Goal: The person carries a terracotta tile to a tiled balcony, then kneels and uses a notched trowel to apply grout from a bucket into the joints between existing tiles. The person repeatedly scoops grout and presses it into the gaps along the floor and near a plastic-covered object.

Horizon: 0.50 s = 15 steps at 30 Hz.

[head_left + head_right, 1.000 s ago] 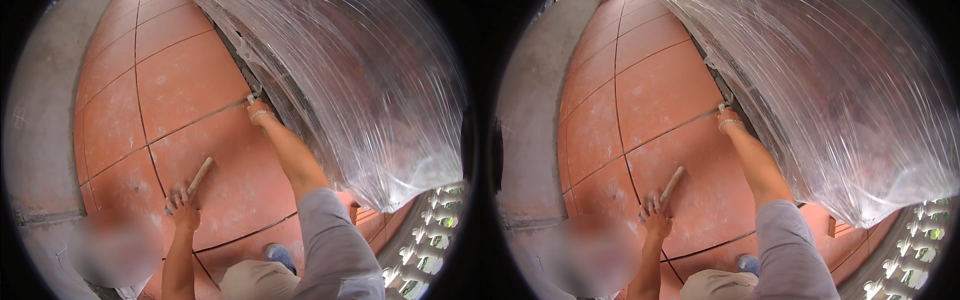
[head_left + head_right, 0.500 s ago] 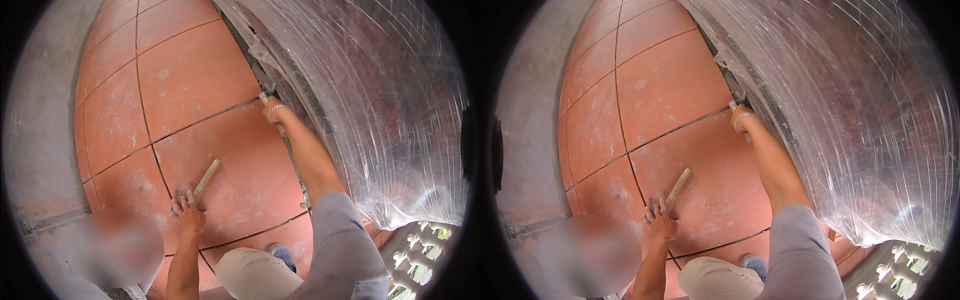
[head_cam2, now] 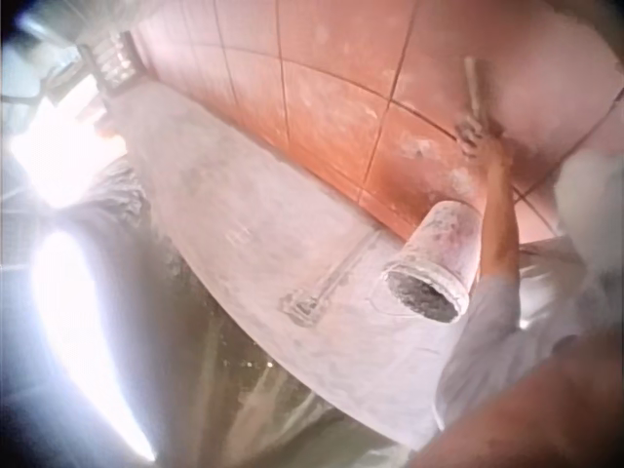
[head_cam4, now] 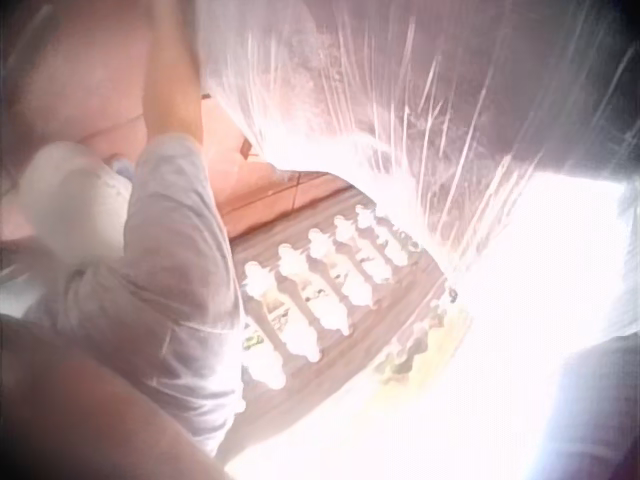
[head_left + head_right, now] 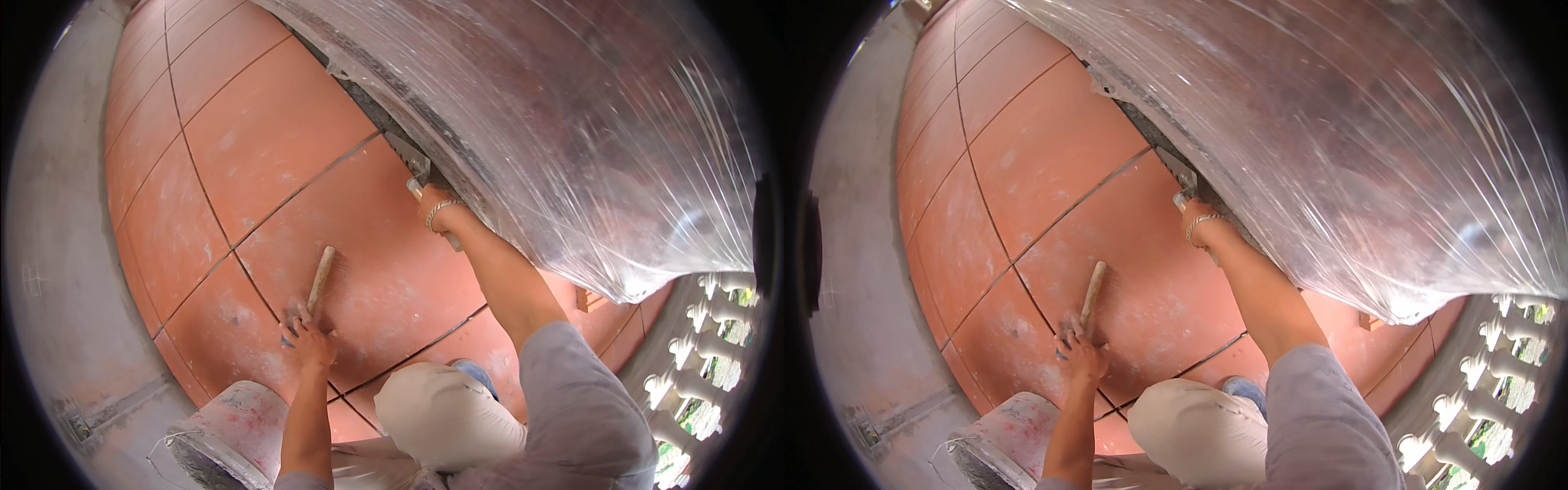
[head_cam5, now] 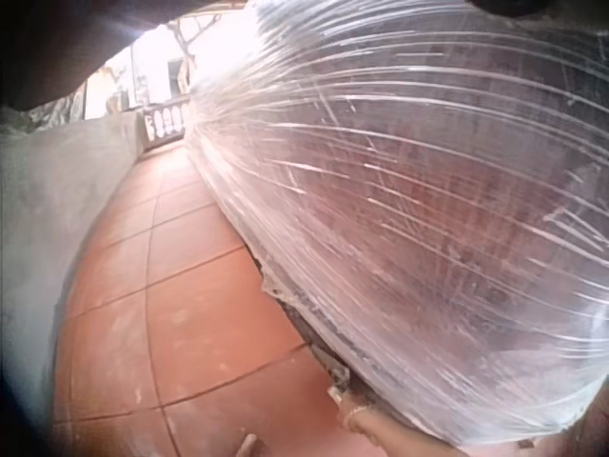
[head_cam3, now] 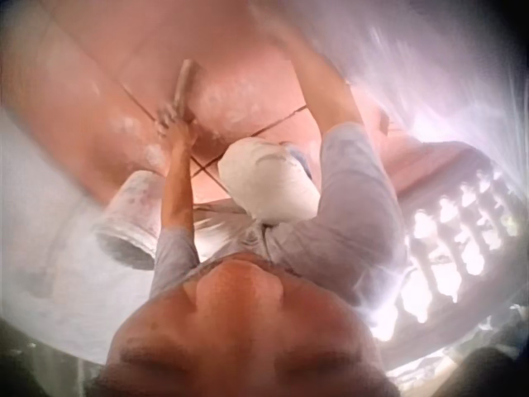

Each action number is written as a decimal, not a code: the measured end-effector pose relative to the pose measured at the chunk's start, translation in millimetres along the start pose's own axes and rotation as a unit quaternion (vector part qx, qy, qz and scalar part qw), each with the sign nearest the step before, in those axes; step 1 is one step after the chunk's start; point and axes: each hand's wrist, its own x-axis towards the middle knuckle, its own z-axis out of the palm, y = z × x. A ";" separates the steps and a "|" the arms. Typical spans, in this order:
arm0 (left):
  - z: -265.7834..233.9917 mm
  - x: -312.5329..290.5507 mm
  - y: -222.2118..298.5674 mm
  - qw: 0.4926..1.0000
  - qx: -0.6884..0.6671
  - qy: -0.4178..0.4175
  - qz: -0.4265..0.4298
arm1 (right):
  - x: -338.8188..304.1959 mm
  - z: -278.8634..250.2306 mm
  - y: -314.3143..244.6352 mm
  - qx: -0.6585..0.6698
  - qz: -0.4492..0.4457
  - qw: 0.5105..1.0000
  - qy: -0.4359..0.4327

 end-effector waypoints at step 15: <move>-8.6 -14.3 10.9 0.993 0.040 -0.040 -0.101 | -131.3 46.3 149.4 -0.068 0.034 0.995 -0.067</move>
